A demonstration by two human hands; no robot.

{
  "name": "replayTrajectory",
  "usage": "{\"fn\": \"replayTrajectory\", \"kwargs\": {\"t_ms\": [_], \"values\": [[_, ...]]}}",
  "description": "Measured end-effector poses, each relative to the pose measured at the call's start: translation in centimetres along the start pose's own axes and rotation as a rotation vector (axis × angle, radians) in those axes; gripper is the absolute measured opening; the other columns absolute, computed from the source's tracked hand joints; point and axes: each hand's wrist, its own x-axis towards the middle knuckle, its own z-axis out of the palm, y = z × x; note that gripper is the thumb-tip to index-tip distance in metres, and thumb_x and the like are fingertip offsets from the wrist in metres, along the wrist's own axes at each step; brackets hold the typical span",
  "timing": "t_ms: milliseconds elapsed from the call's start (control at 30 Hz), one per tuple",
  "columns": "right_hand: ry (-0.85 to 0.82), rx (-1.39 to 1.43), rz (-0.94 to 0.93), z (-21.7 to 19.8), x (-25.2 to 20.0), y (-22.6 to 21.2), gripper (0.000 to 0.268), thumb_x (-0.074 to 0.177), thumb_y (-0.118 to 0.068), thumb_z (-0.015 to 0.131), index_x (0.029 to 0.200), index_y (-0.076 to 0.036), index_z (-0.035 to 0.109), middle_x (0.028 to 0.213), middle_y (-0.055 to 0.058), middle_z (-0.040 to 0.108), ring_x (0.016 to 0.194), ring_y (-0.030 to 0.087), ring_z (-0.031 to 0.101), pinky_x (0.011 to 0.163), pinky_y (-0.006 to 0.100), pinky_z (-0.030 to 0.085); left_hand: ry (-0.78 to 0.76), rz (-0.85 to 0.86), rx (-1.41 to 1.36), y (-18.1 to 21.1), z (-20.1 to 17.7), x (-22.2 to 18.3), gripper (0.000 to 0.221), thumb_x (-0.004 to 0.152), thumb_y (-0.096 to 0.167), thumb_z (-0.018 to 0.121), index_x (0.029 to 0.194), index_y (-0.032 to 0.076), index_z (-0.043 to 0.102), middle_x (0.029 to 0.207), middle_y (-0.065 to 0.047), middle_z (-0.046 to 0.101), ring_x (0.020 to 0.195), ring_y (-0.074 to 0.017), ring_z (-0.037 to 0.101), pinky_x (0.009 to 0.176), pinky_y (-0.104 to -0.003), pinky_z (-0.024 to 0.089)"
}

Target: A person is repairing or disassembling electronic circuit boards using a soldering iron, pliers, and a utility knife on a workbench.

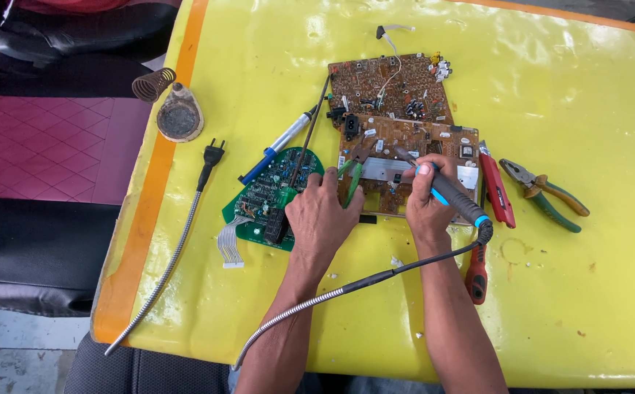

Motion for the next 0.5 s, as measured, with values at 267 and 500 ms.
{"fn": "replayTrajectory", "kwargs": {"t_ms": [267,500], "values": [[-0.025,0.018,0.015,0.00,0.06,0.05,0.025,0.110,-0.026,0.049,0.100,-0.007,0.062,0.068,0.012,0.071,0.064,0.022,0.073,0.060,0.031,0.056,0.005,-0.004,0.022,0.57,-0.62,-0.04,0.059,0.086,0.051,0.065,0.125,0.007,0.068,0.103,-0.017,0.066,0.066,-0.0389,0.075,0.054,-0.048,0.058],[-0.026,0.010,0.026,-0.04,-0.01,0.18,0.024,0.110,-0.026,0.048,0.101,-0.008,0.061,0.069,0.012,0.071,0.066,0.022,0.073,0.062,0.032,0.056,-0.001,-0.004,0.026,0.72,-0.83,-0.11,0.058,0.088,0.049,0.065,0.126,0.006,0.067,0.103,-0.018,0.065,0.066,-0.0379,0.075,0.054,-0.048,0.059]]}}
